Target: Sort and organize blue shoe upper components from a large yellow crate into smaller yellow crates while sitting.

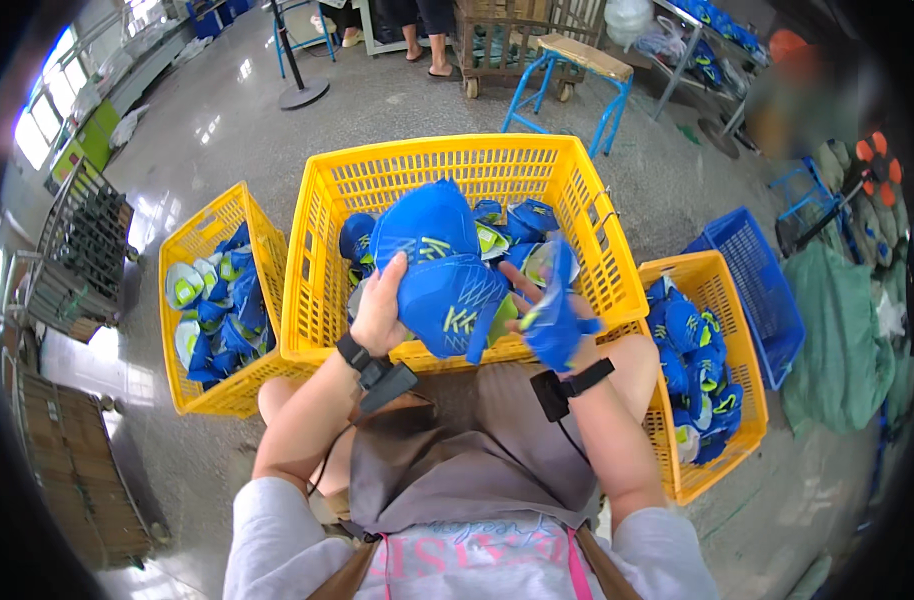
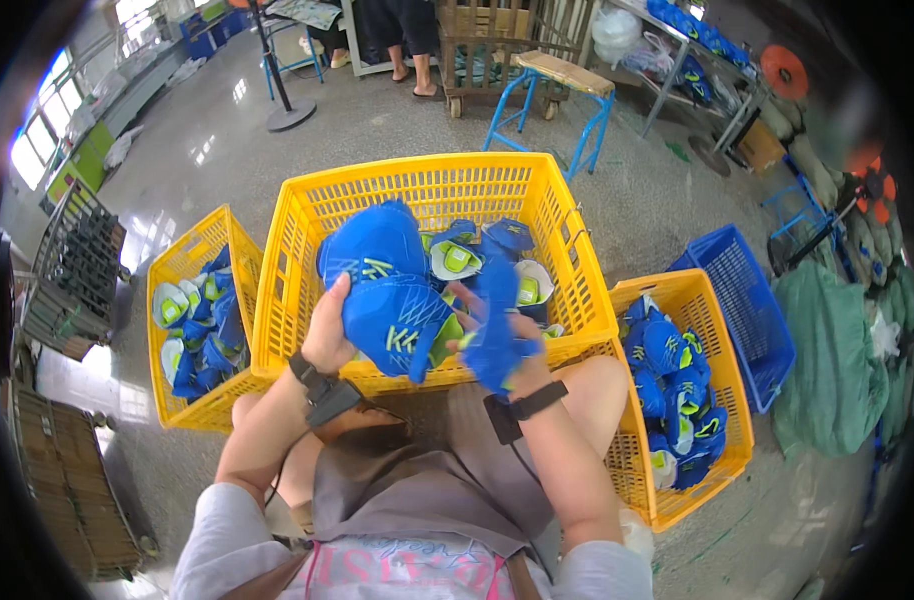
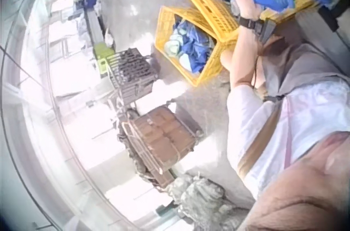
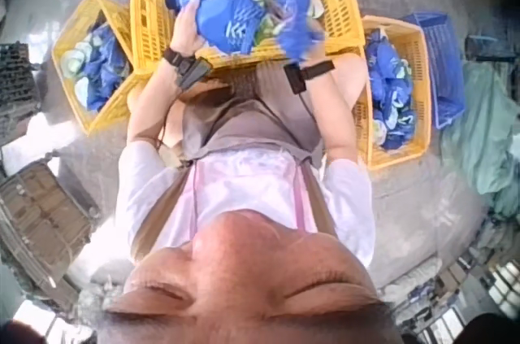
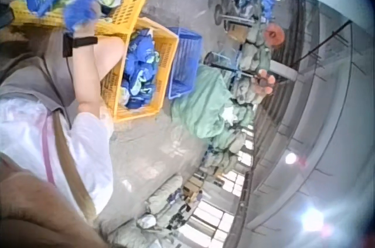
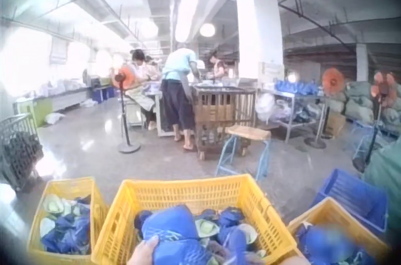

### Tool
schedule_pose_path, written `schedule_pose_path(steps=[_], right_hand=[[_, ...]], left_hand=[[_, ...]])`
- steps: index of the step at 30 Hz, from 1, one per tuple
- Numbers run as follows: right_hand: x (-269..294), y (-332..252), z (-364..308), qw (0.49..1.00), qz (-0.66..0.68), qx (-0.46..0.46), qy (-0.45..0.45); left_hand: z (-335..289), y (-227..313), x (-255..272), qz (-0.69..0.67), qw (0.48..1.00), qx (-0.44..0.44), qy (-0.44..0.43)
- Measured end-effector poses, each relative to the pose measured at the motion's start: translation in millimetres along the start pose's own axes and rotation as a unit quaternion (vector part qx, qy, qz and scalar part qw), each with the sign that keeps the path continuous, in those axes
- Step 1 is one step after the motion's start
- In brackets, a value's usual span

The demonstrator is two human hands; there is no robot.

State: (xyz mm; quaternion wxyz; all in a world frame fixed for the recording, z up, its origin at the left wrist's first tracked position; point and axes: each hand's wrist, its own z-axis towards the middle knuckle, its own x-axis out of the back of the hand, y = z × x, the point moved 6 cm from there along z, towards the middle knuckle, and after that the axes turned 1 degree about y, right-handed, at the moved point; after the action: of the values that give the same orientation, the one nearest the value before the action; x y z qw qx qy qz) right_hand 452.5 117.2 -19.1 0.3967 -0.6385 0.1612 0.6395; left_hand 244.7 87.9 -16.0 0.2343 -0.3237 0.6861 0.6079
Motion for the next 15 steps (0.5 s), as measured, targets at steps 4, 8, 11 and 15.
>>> schedule_pose_path(steps=[4, 8, 11, 15], right_hand=[[-32, -22, -18, 0.982, -0.179, 0.020, -0.063], [-62, -37, -17, 0.805, -0.574, 0.018, -0.150], [-76, 9, -6, 0.566, -0.815, 0.114, -0.053], [-35, 1, -42, 0.709, -0.696, 0.100, -0.055]], left_hand=[[-4, 14, -18, -0.043, 0.996, 0.082, -0.009], [-6, 8, -31, -0.007, 0.998, 0.058, -0.019], [-15, -16, -54, -0.062, 0.996, 0.051, -0.029], [-19, 2, -30, -0.132, 0.990, -0.009, -0.039]])
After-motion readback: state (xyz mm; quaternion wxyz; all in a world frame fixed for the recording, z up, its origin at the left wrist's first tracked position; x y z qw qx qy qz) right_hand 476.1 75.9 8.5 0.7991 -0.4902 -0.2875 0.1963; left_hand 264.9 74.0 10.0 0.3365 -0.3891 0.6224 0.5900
